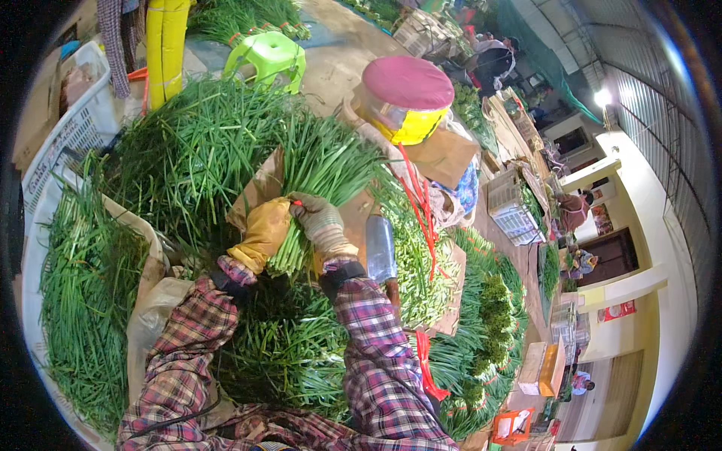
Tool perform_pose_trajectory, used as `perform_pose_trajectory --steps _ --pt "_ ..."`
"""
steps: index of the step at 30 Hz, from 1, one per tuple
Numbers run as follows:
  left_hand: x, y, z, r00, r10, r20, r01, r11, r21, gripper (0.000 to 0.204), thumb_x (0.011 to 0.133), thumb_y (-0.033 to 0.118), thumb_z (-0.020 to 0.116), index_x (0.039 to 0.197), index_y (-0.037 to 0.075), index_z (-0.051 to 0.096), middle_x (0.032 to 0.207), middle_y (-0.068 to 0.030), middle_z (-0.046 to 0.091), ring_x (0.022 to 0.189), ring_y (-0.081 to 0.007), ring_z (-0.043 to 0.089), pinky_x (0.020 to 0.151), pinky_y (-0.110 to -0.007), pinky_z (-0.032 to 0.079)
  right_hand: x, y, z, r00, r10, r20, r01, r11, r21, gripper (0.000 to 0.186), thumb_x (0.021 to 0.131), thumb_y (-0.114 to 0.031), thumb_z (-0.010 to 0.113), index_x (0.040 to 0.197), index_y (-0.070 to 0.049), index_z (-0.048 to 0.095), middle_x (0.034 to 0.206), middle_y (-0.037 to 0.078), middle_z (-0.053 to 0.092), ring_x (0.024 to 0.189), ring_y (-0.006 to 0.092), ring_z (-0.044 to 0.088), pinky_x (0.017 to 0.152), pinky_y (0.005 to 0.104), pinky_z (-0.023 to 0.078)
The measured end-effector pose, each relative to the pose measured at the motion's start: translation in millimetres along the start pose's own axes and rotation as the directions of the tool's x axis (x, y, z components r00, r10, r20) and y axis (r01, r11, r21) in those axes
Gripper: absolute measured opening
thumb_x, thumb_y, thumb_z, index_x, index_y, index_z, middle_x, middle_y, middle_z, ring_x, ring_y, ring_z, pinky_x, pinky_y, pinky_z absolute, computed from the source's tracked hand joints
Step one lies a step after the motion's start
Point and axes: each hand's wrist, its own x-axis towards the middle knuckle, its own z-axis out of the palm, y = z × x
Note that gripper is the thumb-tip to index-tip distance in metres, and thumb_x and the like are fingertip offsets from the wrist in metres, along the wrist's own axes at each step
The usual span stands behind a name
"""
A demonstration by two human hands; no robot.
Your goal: Trimming and bundling green onions/chives in a produce facility.
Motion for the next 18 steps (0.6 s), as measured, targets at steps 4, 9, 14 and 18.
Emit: perform_pose_trajectory --steps 4,9,14,18 --pt "16.9 23.1 -15.1 0.965 -0.007 0.263 0.007 1.0 0.004 0.02 0.086 0.014 0.046 0.094 0.0 0.057 0.09 -0.0182 0.061 0.077 -0.0332 0.059 0.07 -0.04 0.048 -9.0 -13.1 -16.1 0.941 0.285 -0.182 -0.27 0.957 0.107 0.025 0.09 -0.014 0.047 0.11 -0.011 0.06 0.1 0.007 0.065 0.081 0.0144 0.062 0.083 0.0224 0.048" --pt "33.7 25.1 -16.6 0.946 0.026 0.323 0.042 0.979 -0.202 0.055 0.081 0.048 0.056 0.11 0.001 0.056 0.107 -0.0213 0.058 0.1 -0.0332 0.055 0.086 -0.04 0.044 -4.0 21.0 -34.9 0.956 0.016 -0.293 0.062 0.965 0.254 0.024 0.08 -0.014 0.065 0.101 -0.002 0.064 0.085 0.004 0.066 0.072 0.0101 0.057 0.064 0.023 0.047" --pt "17.1 8.4 8.0 0.929 0.014 0.369 0.069 0.975 -0.212 0.079 0.071 0.053 0.065 0.128 0.003 0.044 0.133 -0.022 0.038 0.126 -0.033 0.033 0.104 -0.038 0.028 -8.0 30.8 -35.0 0.958 0.177 -0.223 -0.046 0.869 0.493 0.027 0.078 -0.013 0.069 0.101 0.001 0.064 0.087 0.004 0.065 0.073 0.0099 0.057 0.064 0.0213 0.046" --pt "13.3 7.4 1.3 0.944 0.049 0.326 0.061 0.945 -0.32 0.073 0.071 0.044 0.069 0.125 0.001 0.046 0.13 -0.0209 0.042 0.122 -0.0317 0.039 0.101 -0.034 0.032 -18.7 10.7 -36.5 0.978 0.148 -0.146 -0.078 0.912 0.404 0.032 0.077 -0.01 0.068 0.108 -0.001 0.061 0.092 0.004 0.064 0.077 0.0088 0.056 0.068 0.0228 0.047"
